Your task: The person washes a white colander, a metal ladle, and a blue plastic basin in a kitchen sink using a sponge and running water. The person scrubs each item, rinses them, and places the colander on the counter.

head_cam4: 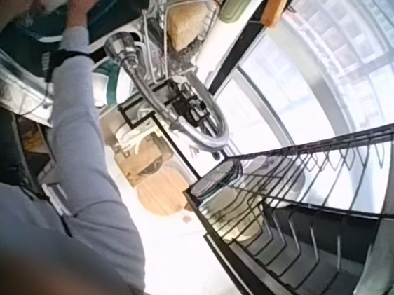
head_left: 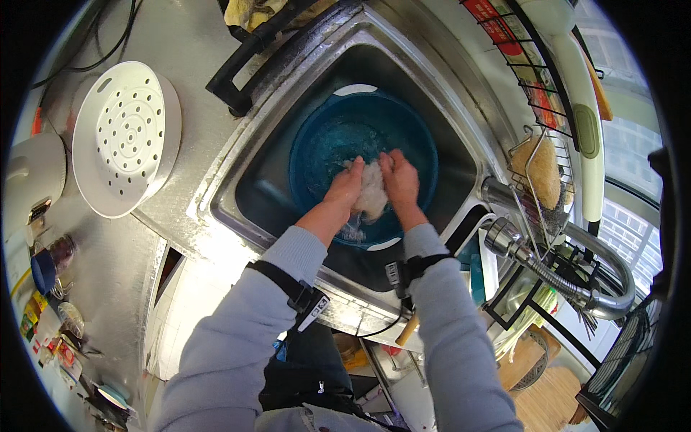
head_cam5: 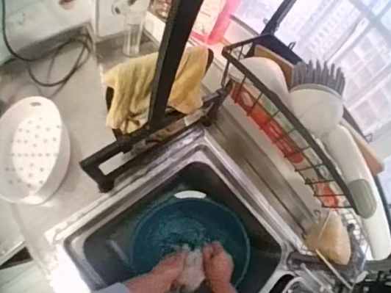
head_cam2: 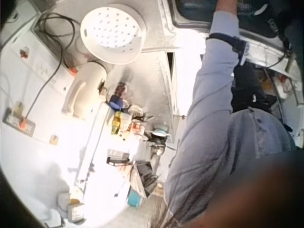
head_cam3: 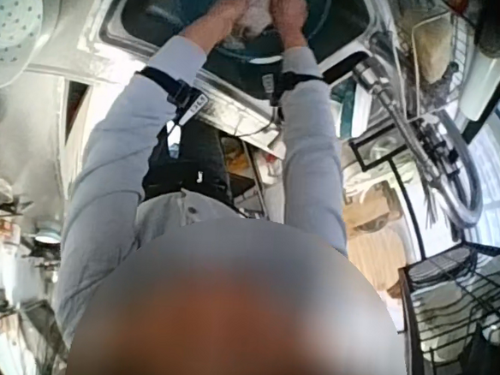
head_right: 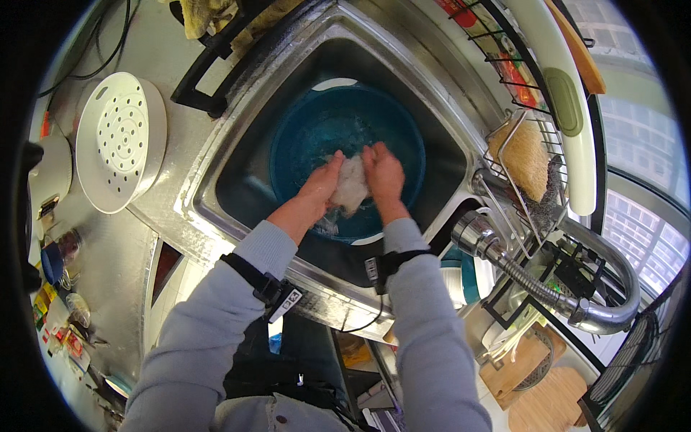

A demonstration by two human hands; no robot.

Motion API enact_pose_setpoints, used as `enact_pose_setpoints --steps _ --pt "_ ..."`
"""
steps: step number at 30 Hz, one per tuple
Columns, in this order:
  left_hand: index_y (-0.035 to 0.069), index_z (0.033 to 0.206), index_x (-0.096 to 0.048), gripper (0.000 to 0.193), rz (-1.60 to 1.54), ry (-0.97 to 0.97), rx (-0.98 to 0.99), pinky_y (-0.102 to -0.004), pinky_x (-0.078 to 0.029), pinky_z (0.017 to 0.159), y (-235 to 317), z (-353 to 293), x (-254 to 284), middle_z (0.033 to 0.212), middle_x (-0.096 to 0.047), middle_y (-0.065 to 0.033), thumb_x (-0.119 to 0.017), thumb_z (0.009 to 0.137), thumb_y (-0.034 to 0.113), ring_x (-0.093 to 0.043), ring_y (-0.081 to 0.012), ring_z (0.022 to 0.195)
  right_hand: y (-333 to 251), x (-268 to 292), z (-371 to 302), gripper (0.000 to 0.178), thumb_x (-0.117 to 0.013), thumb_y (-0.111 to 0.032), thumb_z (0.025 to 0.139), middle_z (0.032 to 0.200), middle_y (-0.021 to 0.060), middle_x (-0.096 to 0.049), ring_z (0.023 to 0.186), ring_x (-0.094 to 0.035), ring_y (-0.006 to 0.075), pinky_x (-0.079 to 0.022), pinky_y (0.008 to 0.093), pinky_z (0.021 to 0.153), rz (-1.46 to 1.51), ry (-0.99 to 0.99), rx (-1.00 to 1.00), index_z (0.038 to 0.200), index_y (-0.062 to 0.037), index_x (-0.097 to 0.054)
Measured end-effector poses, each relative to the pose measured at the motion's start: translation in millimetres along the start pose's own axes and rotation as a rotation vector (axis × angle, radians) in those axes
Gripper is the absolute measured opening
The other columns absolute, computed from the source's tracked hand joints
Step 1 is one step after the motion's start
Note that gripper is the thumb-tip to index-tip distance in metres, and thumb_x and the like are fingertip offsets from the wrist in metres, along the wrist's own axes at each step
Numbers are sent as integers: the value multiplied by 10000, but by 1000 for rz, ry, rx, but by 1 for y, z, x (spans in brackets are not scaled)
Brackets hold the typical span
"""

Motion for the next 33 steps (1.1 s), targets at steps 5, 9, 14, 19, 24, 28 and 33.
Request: enact_pose_setpoints --steps 5,9,14,19,24,28,33 --pt "129 1477 -297 663 -72 183 -60 -560 -359 1025 19 -7 37 1480 -360 -115 -400 970 543 -419 -348 1294 46 -13 17 483 -639 -239 878 1210 195 -583 1027 -598 406 -502 448 864 -100 128 47 1329 -157 -486" --pt "128 1496 -225 727 -246 154 193 -673 -348 985 2 2 39 1528 -264 -143 -395 958 585 -390 -391 1314 9 -97 4 444 -651 -312 844 1135 203 -626 1016 -616 361 -485 399 872 494 -193 -130 1242 -133 -565" --pt "73 1396 -388 627 -535 22 210 -533 -406 1008 3 9 48 1380 -457 -179 -397 980 541 -485 -341 1231 -57 -74 -55 362 -569 -341 881 995 221 -655 950 -643 308 -482 375 810 685 -397 64 1039 -21 -630" --pt "47 1356 -441 556 -332 35 93 -449 -447 984 8 -7 22 1310 -522 -152 -397 1006 476 -521 -306 1189 -48 -24 -31 333 -579 -307 880 966 211 -647 912 -626 371 -493 409 784 436 -140 11 1062 -32 -624" --pt "66 1462 -328 655 15 71 -141 -513 -265 1102 39 5 29 1517 -320 -151 -429 981 497 -292 -308 1396 -2 -26 15 413 -632 -238 869 1091 207 -596 965 -604 396 -506 441 815 15 27 144 1247 -103 -536" --pt "123 1522 -193 741 33 232 150 -547 -194 1123 3 19 56 1558 -241 -144 -475 947 496 -185 -344 1434 17 -66 -10 471 -674 -224 843 1094 208 -610 996 -606 409 -507 448 843 -203 -229 175 1278 -137 -516" --pt "94 1453 -313 563 -106 81 341 -612 -318 1038 -32 6 37 1485 -346 -164 -439 990 390 -372 -370 1328 -14 -59 -60 438 -684 -247 812 1025 205 -642 931 -635 389 -508 428 802 136 -577 73 1201 -83 -566"
Point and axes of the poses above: each hand's wrist, its own z-axis towards the middle knuckle, its own x-axis out of the back of the hand, y = z × x, the point moved 7 cm from there along z, towards the middle knuckle
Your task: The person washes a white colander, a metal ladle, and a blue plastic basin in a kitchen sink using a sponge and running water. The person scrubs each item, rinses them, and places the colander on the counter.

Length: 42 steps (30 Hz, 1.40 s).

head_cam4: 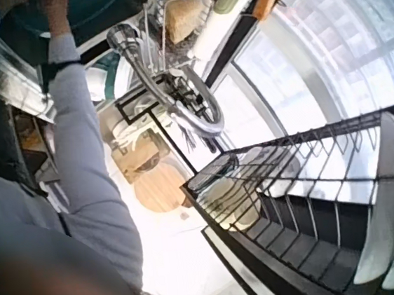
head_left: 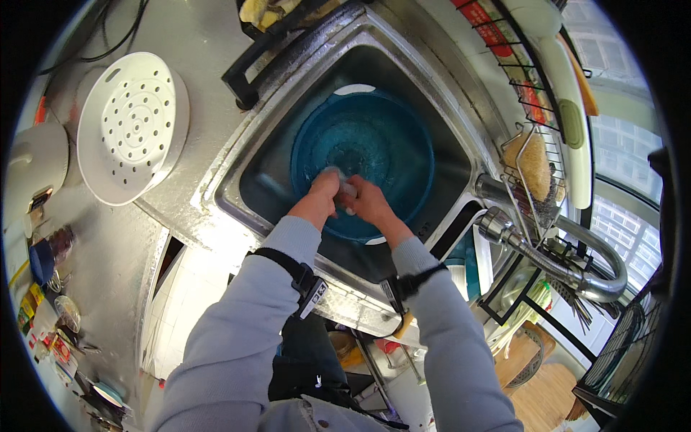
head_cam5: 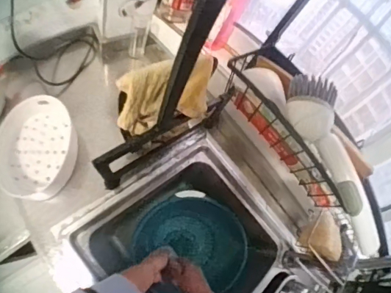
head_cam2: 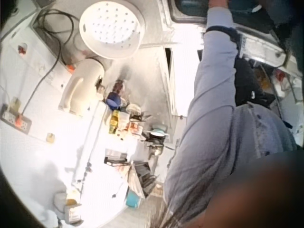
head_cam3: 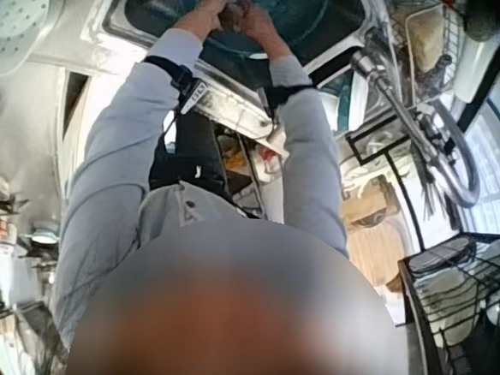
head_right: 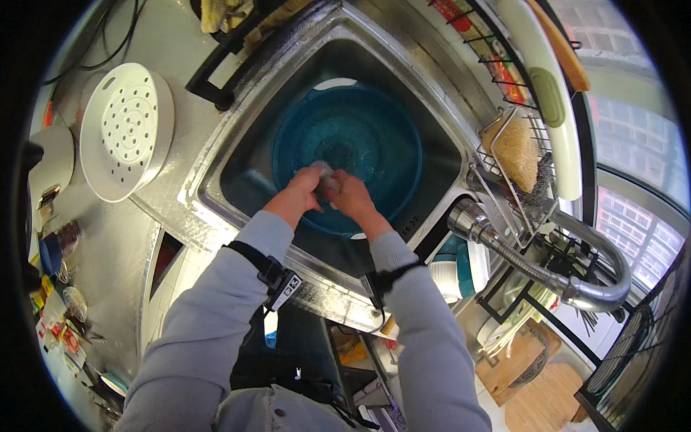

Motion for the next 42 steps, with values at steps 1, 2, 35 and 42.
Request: enact_pose_setpoints --steps 1,2,35,42 --pt "83 1431 -341 526 -32 -15 19 -625 -358 1008 -4 -5 -2 1459 -383 -167 -431 999 369 -434 -373 1288 -18 3 -14 423 -681 -253 814 1021 206 -645 929 -635 381 -505 424 794 48 -14 67 1180 -71 -575" --pt "60 1326 -448 415 -156 14 -20 -566 -463 921 -5 -10 -1 1317 -518 -159 -417 1013 330 -575 -336 1115 -33 6 -30 409 -679 -258 815 1016 207 -648 927 -636 373 -502 421 787 94 -35 99 1160 -59 -583" --pt "81 778 -720 100 1607 -185 -982 -378 -479 583 39 -237 -84 754 -674 -101 -730 745 175 -636 -261 694 -149 107 -143 403 -725 -204 762 973 205 -652 965 -627 395 -527 453 770 -865 246 290 1097 -83 -536" --pt "61 779 -709 90 1531 372 -1593 -418 -539 616 29 -232 -73 826 -696 -179 -657 754 130 -688 -322 741 -111 83 -103 349 -699 -285 807 1031 230 -658 999 -626 390 -517 452 800 -681 102 282 1064 -57 -636"
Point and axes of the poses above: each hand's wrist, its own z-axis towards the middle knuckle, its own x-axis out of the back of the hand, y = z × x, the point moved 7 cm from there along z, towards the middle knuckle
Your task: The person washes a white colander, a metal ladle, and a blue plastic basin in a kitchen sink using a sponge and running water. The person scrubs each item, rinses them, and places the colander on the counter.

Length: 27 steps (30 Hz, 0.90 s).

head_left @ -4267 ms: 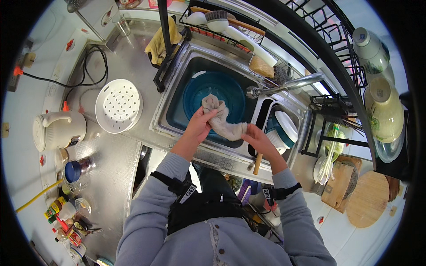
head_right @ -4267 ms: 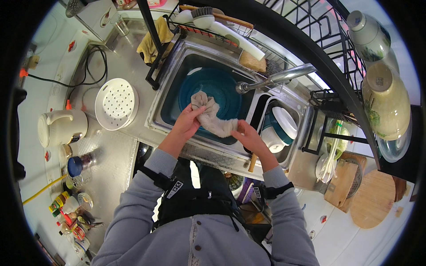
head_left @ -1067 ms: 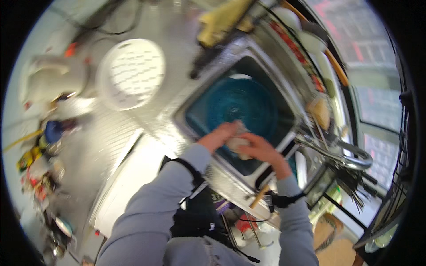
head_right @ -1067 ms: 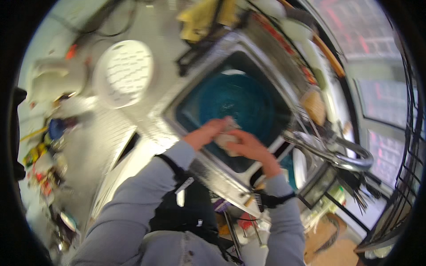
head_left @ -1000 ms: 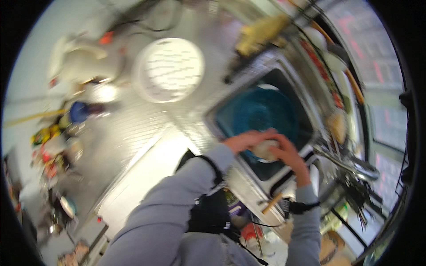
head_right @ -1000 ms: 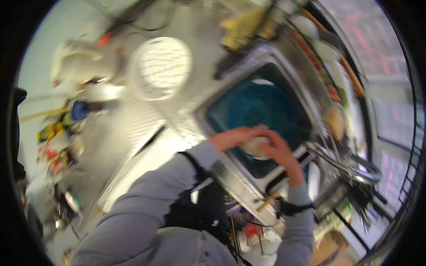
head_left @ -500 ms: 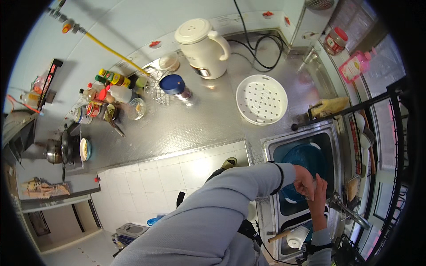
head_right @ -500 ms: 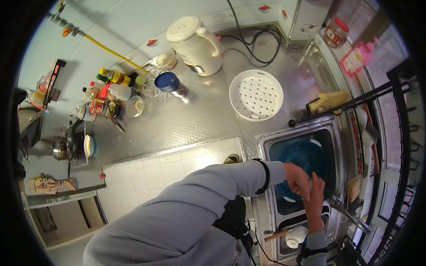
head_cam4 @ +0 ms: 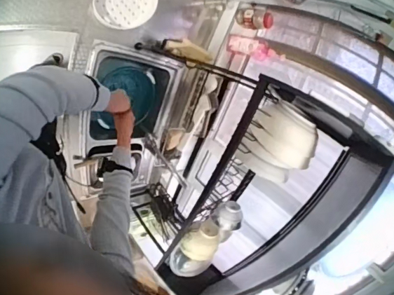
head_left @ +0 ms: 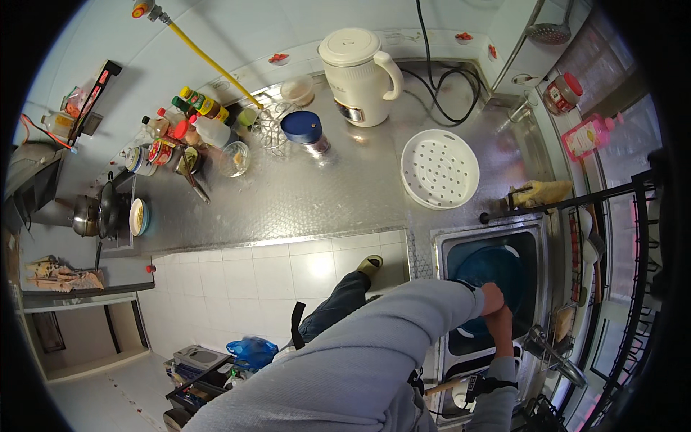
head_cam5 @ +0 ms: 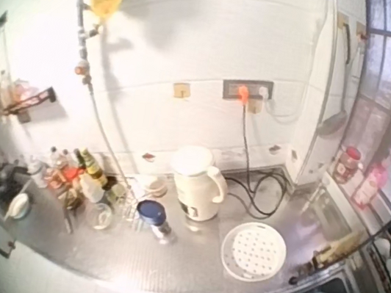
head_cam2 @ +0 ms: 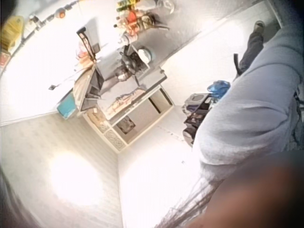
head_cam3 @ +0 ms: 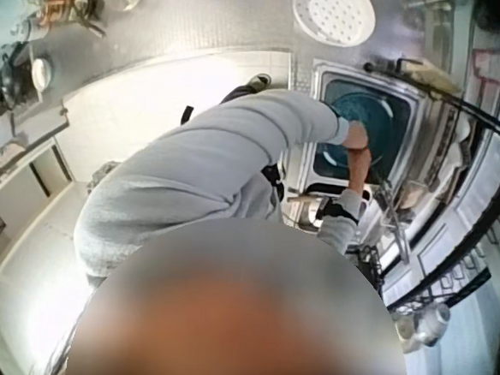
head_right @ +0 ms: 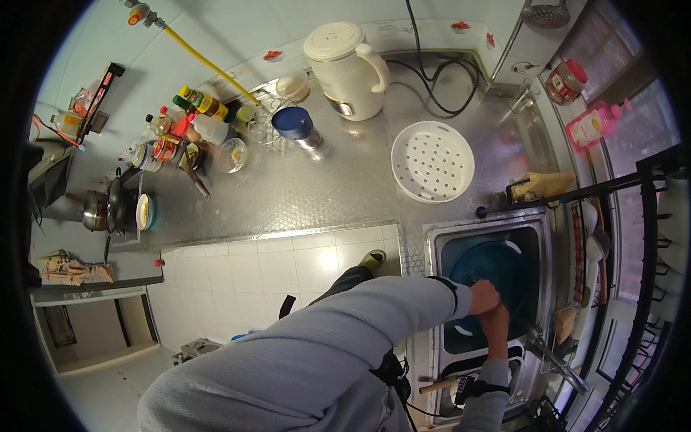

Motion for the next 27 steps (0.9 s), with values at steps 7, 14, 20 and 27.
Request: enact_pose_setpoints --steps 7,14,20,27 --pt "51 800 -664 118 -220 138 91 -453 -521 554 -7 -8 8 782 -684 -173 -638 747 154 -672 -334 678 -14 22 -14 681 -746 -135 727 1181 206 -612 1069 -608 390 -501 452 858 166 -25 -45 1331 -75 -437" --pt "118 795 -582 153 -1483 -830 319 -312 -380 453 20 -18 13 578 -511 37 -619 880 240 -482 -136 475 -73 106 -80 755 -645 39 767 1508 169 -278 1354 -358 358 -368 433 1071 -114 412 335 1440 -106 -336" --pt "170 612 -413 365 -1335 -1201 48 -257 -208 439 63 -43 20 558 -306 60 -607 909 260 -242 -98 453 -69 110 -100 373 -767 -105 654 809 128 -575 793 -594 360 -471 432 693 -168 366 399 984 -73 -596" --pt "89 706 -627 187 -607 -531 86 -432 -447 607 36 -15 11 728 -596 -111 -688 781 249 -577 -269 685 -46 82 -73 386 -814 -181 628 867 170 -655 865 -638 388 -514 471 695 -394 148 34 889 -79 -549"
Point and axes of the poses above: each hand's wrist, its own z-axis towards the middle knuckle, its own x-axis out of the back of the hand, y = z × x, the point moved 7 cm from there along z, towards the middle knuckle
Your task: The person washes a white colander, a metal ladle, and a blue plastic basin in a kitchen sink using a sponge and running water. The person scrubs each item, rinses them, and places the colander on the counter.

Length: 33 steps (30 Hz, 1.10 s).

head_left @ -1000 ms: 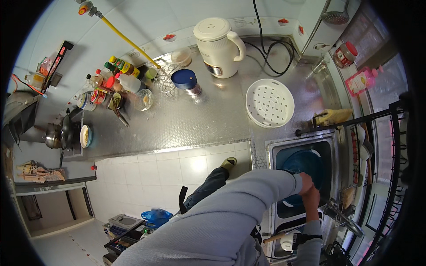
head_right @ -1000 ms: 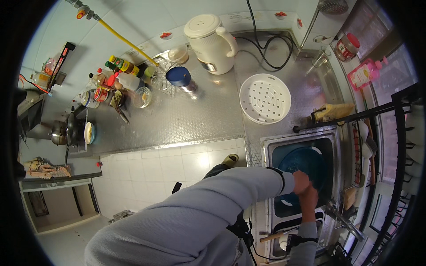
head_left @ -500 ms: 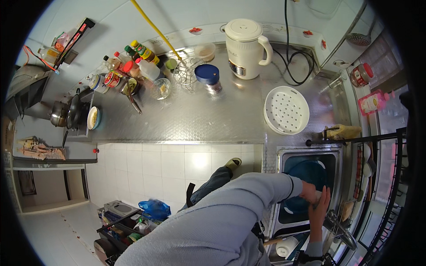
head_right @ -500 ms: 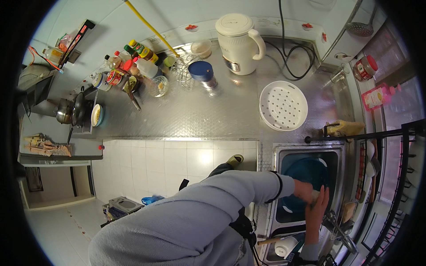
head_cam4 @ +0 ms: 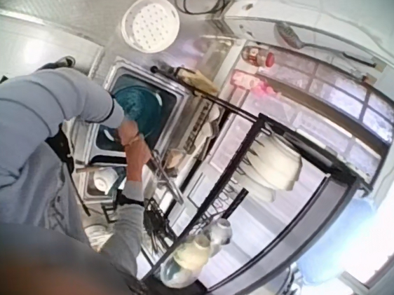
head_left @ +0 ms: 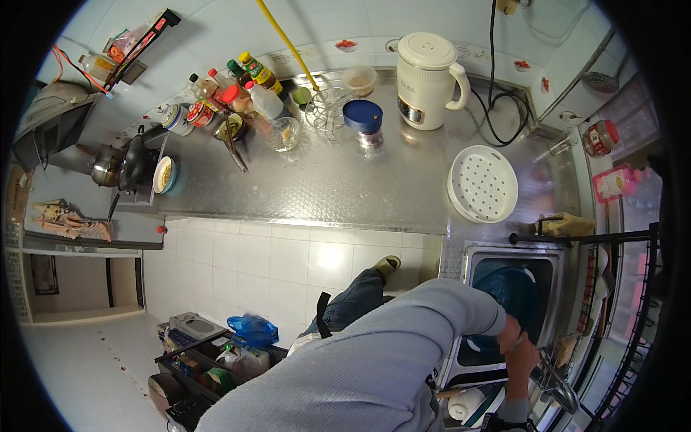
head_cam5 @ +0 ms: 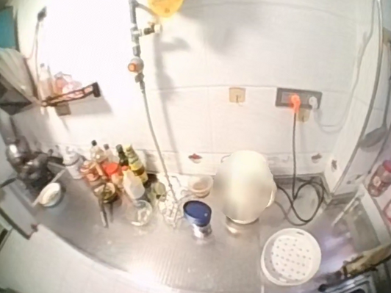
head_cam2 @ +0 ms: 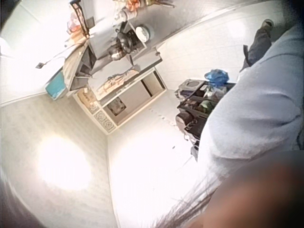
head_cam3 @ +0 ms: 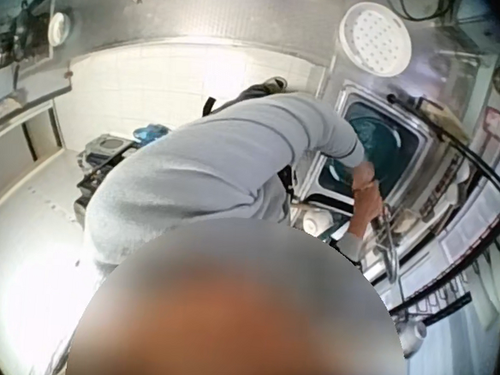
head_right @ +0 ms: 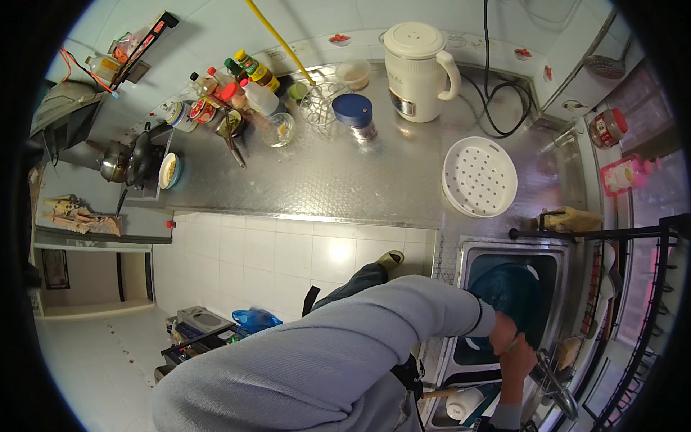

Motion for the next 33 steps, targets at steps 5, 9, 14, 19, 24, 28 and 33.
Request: enact_pose_setpoints --steps 5,9,14,19,24,28,33 --pt "62 859 -666 234 173 312 20 -480 -498 716 -6 -12 10 946 -668 -191 -748 694 207 -638 -346 866 -6 7 9 447 -809 -165 645 930 196 -657 901 -636 407 -521 459 737 128 -35 82 989 -59 -544" --pt "58 1078 -547 566 1 676 -9 -468 -494 757 -30 -50 27 1062 -588 -190 -831 597 151 -603 -358 946 -29 17 13 468 -741 -240 791 978 132 -619 870 -630 229 -495 356 730 678 -263 305 1146 -16 -534" --pt "61 1134 -469 752 -313 816 -107 -420 -483 816 -69 -118 45 1071 -546 -181 -884 510 119 -564 -355 1008 -70 16 37 305 -556 -278 958 895 56 -615 738 -564 108 -450 250 636 1079 -429 338 1094 -6 -588" --pt "85 1300 -445 813 -409 1165 21 -376 -503 777 -108 -211 41 1084 -534 -161 -860 614 215 -566 -274 917 -110 10 65 357 -520 -340 984 735 28 -596 589 -531 88 -415 241 535 927 -295 285 1005 0 -626" --pt "52 1177 -549 522 -702 1210 160 -360 -512 772 -166 -315 0 956 -648 -135 -769 752 260 -633 -251 851 -168 17 86 308 -522 -255 992 716 58 -581 625 -528 106 -423 248 590 1373 -264 330 908 20 -631" --pt "79 1167 -562 335 -866 1172 256 -294 -540 689 -205 -421 -53 948 -643 -67 -674 874 195 -622 -145 795 -243 29 93 262 -478 -193 998 888 129 -589 811 -553 185 -446 300 757 695 42 697 991 42 -594" --pt "104 1181 -594 268 -875 1266 386 -262 -532 687 -248 -560 -114 922 -631 -45 -611 919 156 -618 -104 806 -297 47 99 228 -510 -165 977 927 129 -599 869 -535 191 -437 300 811 909 296 523 1041 37 -592"
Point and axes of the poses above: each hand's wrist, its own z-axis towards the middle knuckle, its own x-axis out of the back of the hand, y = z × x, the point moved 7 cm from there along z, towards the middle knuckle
